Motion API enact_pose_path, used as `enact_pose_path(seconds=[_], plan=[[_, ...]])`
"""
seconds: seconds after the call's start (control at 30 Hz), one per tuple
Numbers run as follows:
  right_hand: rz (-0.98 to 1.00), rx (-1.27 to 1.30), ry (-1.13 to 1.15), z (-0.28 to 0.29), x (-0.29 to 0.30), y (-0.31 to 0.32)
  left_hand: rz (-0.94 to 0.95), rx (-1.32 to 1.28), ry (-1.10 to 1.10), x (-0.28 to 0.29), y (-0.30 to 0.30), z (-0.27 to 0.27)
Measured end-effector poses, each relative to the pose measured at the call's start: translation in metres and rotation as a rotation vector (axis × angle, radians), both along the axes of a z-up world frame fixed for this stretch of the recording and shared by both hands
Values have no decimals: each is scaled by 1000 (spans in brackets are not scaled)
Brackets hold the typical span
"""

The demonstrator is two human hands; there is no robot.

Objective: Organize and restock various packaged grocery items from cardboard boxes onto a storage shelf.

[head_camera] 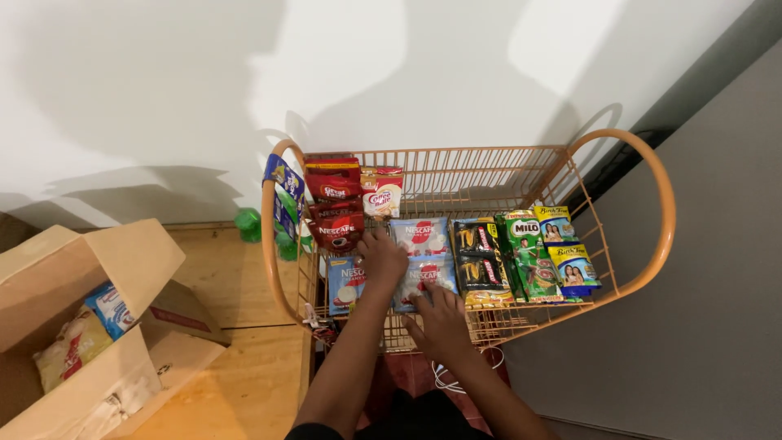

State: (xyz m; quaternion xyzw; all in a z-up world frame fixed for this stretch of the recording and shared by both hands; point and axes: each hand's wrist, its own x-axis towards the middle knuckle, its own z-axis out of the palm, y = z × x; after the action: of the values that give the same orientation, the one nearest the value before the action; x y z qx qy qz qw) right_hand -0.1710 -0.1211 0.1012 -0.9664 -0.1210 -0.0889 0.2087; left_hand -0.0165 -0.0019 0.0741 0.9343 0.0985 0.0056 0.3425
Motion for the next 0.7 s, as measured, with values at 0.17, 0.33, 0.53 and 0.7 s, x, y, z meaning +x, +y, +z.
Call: enact_pose_path(seconds=[0.17, 0.33, 0.53, 0.7], plan=[[-14, 97, 11, 2, 3, -1, -71, -51, -119, -15, 7, -10], [-49, 414, 102, 11, 18, 0, -169, -168, -251, -32, 21, -17], [17, 455, 3, -4, 22, -3, -47, 194, -197, -65, 40, 5], [13, 273, -32, -12, 29, 3, -170, 328, -30, -58, 42, -19]])
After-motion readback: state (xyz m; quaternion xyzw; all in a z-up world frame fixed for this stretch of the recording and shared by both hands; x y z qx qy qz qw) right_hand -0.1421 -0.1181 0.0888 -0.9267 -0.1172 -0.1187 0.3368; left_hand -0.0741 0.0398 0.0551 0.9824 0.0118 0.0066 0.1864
